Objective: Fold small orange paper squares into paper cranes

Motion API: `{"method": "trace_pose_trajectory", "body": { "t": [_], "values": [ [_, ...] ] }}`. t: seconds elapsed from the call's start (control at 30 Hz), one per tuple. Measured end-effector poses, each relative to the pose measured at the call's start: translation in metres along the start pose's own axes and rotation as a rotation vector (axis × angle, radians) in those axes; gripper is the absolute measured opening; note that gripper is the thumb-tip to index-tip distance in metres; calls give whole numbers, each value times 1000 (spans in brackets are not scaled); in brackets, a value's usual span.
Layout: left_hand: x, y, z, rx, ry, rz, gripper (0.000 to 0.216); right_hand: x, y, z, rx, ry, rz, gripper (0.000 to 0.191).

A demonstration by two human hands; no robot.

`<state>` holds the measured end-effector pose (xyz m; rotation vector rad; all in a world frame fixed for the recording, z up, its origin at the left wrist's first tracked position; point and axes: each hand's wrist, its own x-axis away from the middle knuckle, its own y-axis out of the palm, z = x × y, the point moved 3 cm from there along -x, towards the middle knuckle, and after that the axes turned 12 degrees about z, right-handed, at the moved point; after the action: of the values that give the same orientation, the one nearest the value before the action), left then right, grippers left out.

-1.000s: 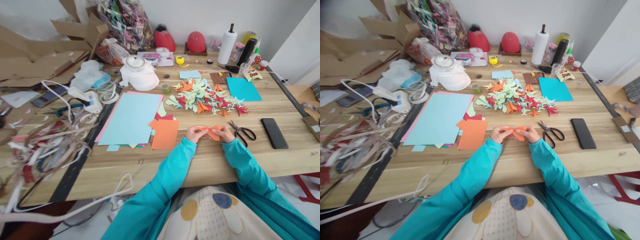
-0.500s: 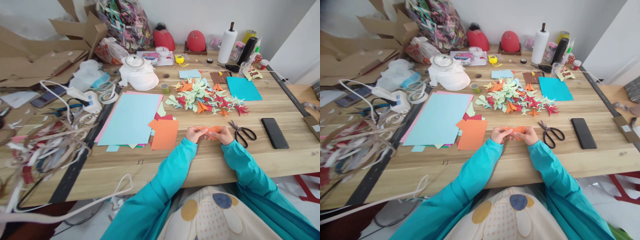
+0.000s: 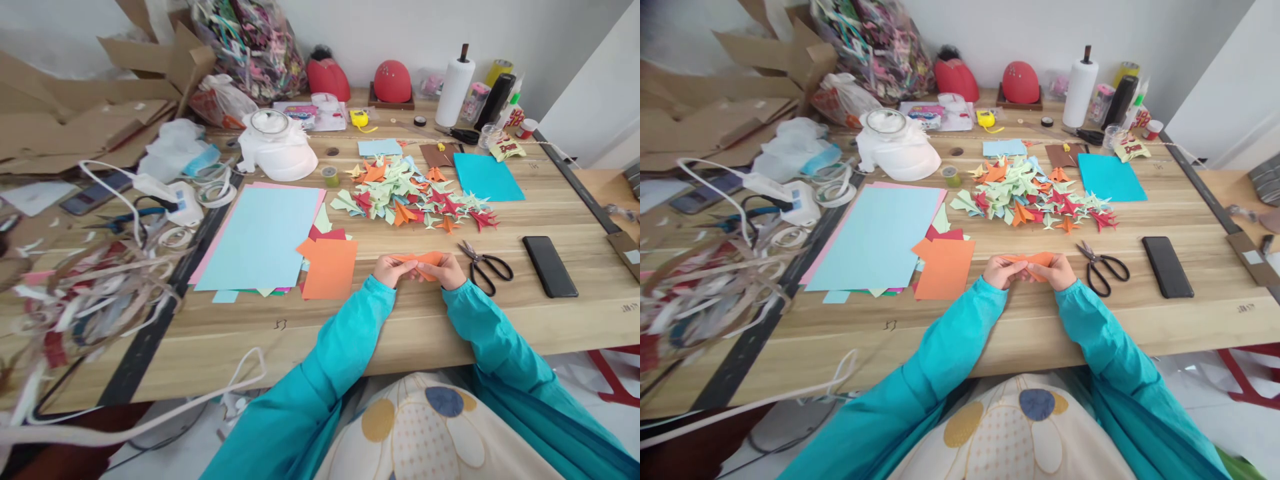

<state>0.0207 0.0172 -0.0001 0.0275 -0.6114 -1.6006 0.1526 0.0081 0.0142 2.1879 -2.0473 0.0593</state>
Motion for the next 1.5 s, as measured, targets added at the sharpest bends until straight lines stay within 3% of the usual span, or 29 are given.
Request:
{"method": "trace_pose_trajectory", "body": {
  "t": [0.13, 0.6, 0.83, 0.93, 1.1, 1.27, 1.4, 1.5],
  "values": [
    [-2, -1, -2, 50, -41, 31, 37, -2, -1, 1, -43, -4, 68, 28],
    [-2, -1, -1, 124, -83, 51, 39, -3, -4, 4, -66, 67, 64, 45],
    [-3, -1, -1, 106, -47, 80, 38, -2, -8, -4, 128, -103, 136, 53],
    [-3, 0, -2, 86, -27, 83, 39, -1, -7, -6, 140, -98, 125, 55],
    [0, 0, -1, 26, 21, 72, 36, 1, -1, -3, 56, -25, 64, 47],
    [1, -2, 1, -5, 43, 32, 30, 3, 5, -1, 69, -62, -47, 39],
    [-1, -1, -1, 15, 25, 23, 34, 4, 6, -4, 64, -64, -11, 37],
    [-3, 1, -3, 68, -29, -2, 44, 3, 3, -6, 37, -67, 89, 36]
  ]
}}
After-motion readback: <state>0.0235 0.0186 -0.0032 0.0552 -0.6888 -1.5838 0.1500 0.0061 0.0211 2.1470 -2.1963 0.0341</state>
